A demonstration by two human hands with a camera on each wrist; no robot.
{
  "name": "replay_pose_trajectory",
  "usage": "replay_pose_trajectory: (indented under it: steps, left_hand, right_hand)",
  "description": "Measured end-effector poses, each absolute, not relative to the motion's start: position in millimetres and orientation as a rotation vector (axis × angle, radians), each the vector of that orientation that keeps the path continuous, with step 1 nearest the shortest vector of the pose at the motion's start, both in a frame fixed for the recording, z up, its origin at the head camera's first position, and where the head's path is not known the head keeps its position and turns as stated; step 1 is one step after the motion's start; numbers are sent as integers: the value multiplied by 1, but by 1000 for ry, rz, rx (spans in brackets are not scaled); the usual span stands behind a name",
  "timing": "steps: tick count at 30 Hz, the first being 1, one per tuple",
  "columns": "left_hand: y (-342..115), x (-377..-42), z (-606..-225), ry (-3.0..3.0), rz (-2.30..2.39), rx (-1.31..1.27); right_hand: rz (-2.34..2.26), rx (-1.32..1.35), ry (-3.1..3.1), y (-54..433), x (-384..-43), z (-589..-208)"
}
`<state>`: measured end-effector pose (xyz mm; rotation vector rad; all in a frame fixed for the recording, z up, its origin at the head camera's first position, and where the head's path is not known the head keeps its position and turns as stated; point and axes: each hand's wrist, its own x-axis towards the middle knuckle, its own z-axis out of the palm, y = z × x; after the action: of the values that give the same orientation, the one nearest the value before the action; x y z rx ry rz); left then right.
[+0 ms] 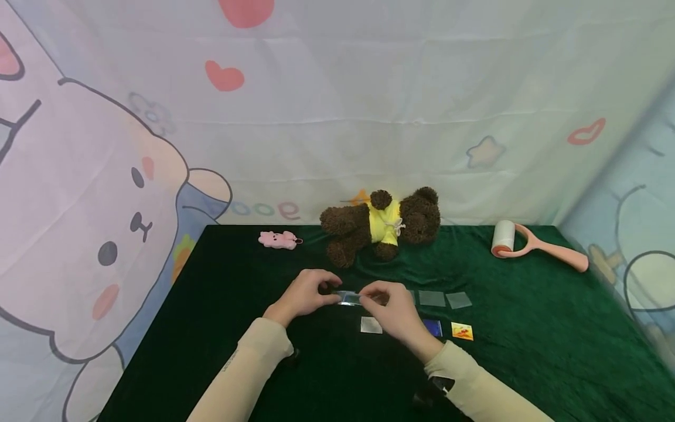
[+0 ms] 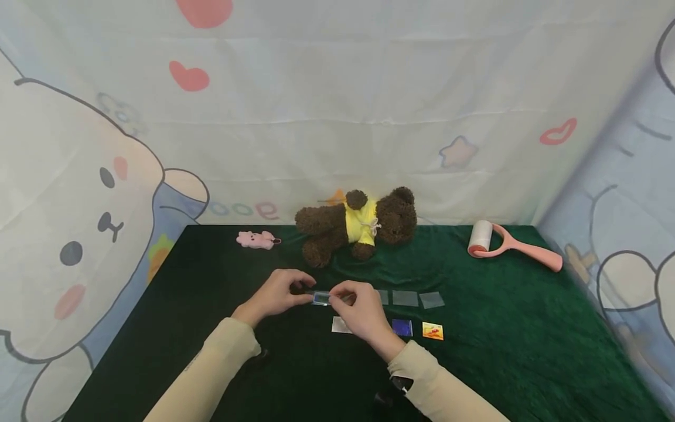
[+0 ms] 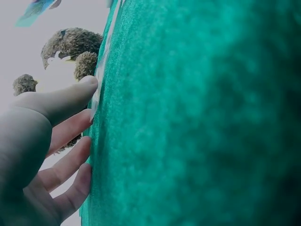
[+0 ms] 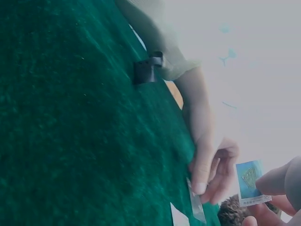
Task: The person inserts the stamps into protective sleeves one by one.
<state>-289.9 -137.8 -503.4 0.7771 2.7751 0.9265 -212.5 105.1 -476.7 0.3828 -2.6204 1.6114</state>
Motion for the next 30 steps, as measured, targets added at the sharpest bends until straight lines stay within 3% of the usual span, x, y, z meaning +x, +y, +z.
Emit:
replay_pose_trajectory:
  steps: [30]
  left_hand:
    - [-139,-294,-504,2738,941,803]
  right_hand:
    - [1750,232,-2553,135,-230,-467]
